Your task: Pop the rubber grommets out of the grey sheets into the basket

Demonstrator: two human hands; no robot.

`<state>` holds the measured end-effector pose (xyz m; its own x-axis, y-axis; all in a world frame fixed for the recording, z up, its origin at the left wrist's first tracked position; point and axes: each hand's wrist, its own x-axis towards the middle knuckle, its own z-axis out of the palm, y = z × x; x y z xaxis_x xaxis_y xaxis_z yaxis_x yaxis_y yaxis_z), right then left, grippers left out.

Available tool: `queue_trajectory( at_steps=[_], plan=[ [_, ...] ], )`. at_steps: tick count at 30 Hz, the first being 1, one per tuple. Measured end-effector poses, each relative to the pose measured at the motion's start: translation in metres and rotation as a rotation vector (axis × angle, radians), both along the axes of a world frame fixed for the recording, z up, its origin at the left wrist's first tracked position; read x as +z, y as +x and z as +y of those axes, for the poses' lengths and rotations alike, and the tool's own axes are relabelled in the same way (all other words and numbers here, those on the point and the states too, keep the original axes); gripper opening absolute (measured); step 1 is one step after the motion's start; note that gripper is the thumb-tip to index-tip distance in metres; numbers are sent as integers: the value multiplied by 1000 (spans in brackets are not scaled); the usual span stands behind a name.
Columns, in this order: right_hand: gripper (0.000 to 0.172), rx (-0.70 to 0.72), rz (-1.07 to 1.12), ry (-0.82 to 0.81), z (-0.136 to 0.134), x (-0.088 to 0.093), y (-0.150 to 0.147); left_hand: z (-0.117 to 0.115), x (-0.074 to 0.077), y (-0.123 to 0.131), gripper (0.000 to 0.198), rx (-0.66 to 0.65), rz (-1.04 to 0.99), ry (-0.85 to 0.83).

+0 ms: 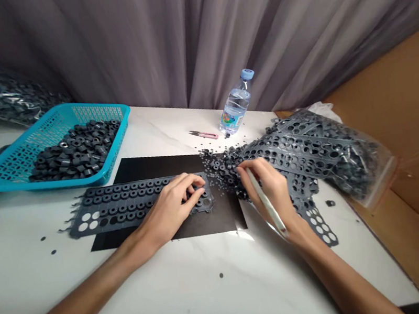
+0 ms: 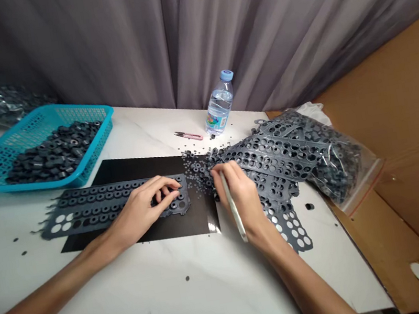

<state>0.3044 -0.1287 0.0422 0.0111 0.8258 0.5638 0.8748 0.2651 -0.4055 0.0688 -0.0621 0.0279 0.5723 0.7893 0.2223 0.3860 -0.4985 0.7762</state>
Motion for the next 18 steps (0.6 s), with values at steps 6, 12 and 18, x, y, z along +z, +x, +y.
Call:
queue_trajectory(
  at_steps=[6,12,18],
  plan=[
    [28,-228,-217,-93,6,-3,28,9,-11,-6,15,-127,139,146],
    [15,-140,198,-113,-3,1,12,5,-8,-8,15,-175,151,143],
    [9,279,756,-598,-12,-11,-23,3,4,-10,24,-189,165,74]
  ],
)
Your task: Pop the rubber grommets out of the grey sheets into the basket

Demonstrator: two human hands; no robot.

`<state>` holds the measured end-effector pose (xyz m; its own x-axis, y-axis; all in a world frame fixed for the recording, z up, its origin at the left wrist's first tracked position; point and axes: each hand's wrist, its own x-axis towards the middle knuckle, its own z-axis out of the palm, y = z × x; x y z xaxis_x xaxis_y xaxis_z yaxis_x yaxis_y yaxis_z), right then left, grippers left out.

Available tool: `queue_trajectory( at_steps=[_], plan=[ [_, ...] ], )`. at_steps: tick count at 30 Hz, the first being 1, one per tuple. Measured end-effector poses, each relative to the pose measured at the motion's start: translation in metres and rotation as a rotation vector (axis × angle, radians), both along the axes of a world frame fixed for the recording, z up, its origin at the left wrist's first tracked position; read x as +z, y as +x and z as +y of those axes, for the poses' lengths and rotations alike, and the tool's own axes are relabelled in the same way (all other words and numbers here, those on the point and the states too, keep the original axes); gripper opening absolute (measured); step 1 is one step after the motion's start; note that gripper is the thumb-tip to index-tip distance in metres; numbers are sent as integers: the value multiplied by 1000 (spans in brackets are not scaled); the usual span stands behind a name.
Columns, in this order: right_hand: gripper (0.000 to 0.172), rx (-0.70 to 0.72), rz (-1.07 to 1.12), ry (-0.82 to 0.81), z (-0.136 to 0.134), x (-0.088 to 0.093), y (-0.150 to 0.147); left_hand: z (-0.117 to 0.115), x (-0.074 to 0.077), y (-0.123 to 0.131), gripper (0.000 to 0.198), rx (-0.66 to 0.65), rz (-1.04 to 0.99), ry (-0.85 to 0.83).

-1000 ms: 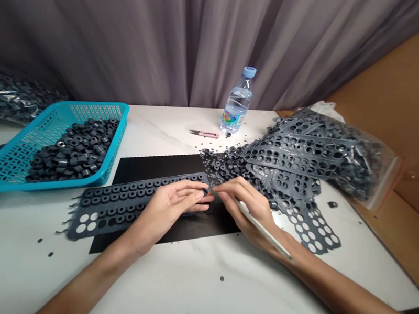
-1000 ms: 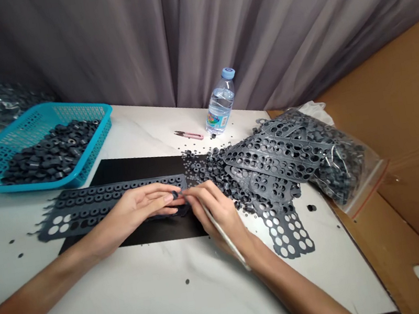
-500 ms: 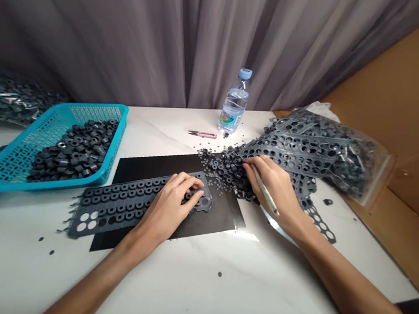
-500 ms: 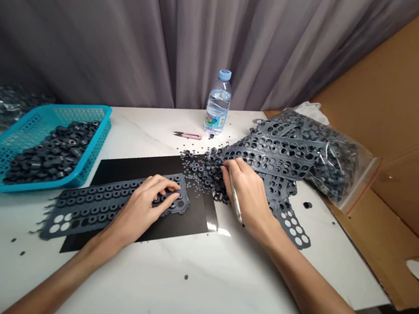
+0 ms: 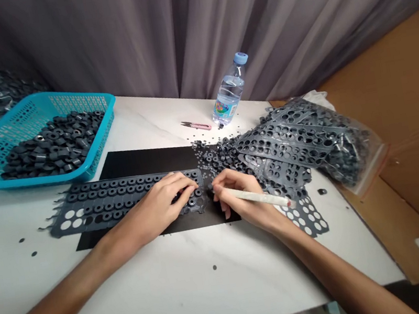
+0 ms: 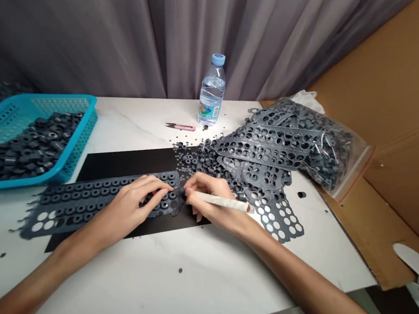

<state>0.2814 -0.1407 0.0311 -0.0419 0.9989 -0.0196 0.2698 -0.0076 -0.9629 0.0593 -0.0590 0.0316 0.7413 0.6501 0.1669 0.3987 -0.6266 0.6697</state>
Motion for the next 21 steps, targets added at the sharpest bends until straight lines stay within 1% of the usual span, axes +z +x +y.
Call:
queue_trajectory(
  at_steps=[2,4,6,10,12,14,17,21],
  plan=[
    [6,60,92,-41,1,-6,-3,0,2,-1,25,1,0,-19],
    [4,36,88,-40,3,-7,0,1,2,-1,25,-2,2,-21],
    [5,-67,26,14,5,-3,7,1,1,-2,23,1,3,-12],
    [8,-319,-133,152,8,13,29,1,-1,-2,21,5,16,9],
    [13,-406,-194,175,10,18,40,0,-2,-1,20,-1,31,34],
    [19,-479,-249,199,12,19,50,-2,-1,1,20,1,66,89],
    [18,-518,-332,217,14,17,58,-6,0,3,20,13,135,201],
    [7,-509,-391,218,16,15,60,-9,-1,4,21,27,164,251]
  ],
)
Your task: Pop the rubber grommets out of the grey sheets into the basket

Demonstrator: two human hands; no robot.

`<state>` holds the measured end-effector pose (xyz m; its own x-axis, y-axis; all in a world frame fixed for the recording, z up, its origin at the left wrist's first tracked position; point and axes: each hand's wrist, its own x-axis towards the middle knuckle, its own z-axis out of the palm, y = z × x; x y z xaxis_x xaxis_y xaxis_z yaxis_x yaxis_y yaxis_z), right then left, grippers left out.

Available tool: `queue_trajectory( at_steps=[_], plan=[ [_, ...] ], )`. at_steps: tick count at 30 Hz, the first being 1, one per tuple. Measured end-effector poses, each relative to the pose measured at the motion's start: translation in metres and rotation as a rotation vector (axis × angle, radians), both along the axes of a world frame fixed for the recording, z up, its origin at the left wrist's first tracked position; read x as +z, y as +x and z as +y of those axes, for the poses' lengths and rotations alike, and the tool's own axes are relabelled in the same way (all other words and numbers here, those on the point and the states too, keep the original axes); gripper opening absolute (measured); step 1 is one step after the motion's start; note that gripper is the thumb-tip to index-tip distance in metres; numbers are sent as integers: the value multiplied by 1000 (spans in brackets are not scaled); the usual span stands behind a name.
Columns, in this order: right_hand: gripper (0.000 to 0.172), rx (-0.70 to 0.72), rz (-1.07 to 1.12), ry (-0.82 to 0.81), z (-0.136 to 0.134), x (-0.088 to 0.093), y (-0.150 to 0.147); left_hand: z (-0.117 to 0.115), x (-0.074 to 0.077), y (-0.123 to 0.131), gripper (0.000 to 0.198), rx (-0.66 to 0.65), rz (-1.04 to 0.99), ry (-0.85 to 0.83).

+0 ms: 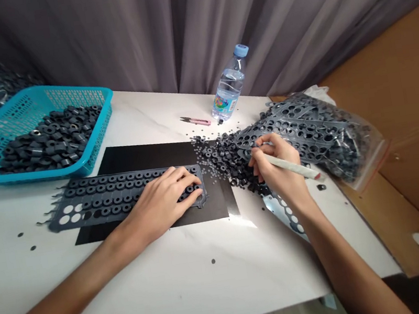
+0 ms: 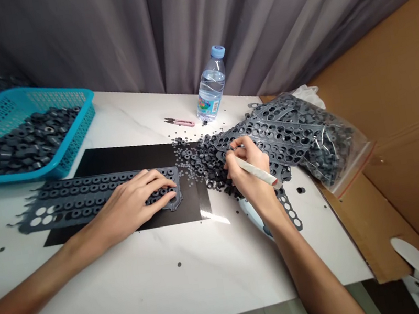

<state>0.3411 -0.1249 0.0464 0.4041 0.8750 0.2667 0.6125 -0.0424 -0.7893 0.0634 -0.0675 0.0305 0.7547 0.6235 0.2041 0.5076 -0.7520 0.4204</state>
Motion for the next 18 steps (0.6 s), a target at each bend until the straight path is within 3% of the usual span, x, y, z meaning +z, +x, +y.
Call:
queue_trajectory(
  at_steps=[6,13,15,18],
  plan=[
    [21,59,-7,-48,-1,-2,-4,2,-4,-1,23,4,-12,4],
    [16,60,71,21,-2,0,-4,0,0,0,24,-22,-33,5],
    [13,108,152,6,-3,2,-11,0,1,0,25,-25,-42,9],
    [11,288,332,-109,-8,1,-30,1,0,-1,26,-17,-44,3]
  ],
)
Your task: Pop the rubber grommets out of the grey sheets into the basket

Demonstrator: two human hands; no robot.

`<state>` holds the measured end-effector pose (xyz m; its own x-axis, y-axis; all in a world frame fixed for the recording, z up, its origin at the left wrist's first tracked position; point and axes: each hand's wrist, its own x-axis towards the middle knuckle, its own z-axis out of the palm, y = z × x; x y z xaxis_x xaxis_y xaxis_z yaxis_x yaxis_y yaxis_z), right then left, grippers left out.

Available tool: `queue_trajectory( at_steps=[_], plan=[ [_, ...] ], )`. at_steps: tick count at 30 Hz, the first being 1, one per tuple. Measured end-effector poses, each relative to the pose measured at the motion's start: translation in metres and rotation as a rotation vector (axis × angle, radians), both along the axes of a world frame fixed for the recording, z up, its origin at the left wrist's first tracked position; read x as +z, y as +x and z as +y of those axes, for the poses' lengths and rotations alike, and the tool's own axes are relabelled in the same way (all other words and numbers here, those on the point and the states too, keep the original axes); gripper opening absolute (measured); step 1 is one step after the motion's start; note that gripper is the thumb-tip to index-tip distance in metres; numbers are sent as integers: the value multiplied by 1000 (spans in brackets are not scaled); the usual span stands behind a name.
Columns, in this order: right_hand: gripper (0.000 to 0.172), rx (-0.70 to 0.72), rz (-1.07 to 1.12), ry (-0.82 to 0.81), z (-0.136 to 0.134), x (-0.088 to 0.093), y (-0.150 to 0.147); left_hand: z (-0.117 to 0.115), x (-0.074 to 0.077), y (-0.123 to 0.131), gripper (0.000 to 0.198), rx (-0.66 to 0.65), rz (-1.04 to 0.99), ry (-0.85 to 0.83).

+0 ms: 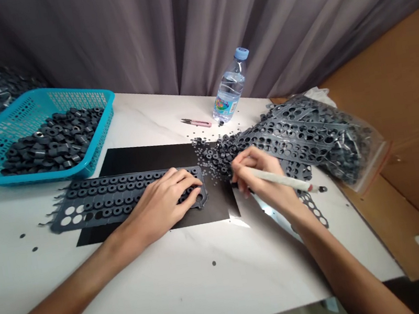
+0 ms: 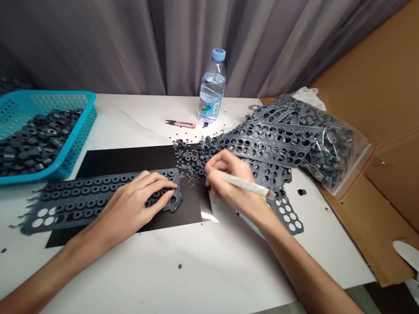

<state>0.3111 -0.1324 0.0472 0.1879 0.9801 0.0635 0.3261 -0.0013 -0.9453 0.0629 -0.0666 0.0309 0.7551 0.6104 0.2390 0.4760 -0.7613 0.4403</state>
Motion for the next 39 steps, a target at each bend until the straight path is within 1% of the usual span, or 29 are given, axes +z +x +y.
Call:
queue_trajectory(
  at_steps=[2,4,9,14,21,25,29,31,32,33,34,36,37,39],
  plan=[
    [10,135,103,-73,-3,-3,-14,1,-1,-1,26,1,4,-3],
    [8,218,173,-107,-5,-7,-24,3,-1,-2,27,-6,7,-14],
    [2,269,233,-111,-5,-17,-31,6,0,-6,30,-31,16,-61],
    [4,325,246,-113,-3,-25,-31,6,0,-7,31,-32,22,-74],
    [6,316,263,-128,-1,-29,-32,5,-1,-6,32,-26,7,-30],
    [7,311,255,-122,-1,-28,-33,4,0,-4,27,-41,10,24],
    [7,293,182,-112,-4,-26,-35,-4,0,2,24,-46,75,144],
    [11,281,129,-111,-6,-25,-37,-9,1,5,28,-57,52,162],
    [14,279,111,-111,-7,-24,-37,-11,3,6,29,-49,-5,140],
    [15,280,101,-111,-8,-23,-38,-11,5,7,28,-11,-96,92],
    [16,282,99,-110,-9,-23,-38,-9,8,7,26,54,-215,11],
    [17,283,113,-116,-10,-24,-38,-1,16,3,21,220,-489,-223],
    [16,277,130,-120,-9,-25,-38,4,20,0,22,289,-614,-362],
    [16,255,187,-127,-9,-28,-37,14,26,-8,24,340,-788,-620]
  ],
)
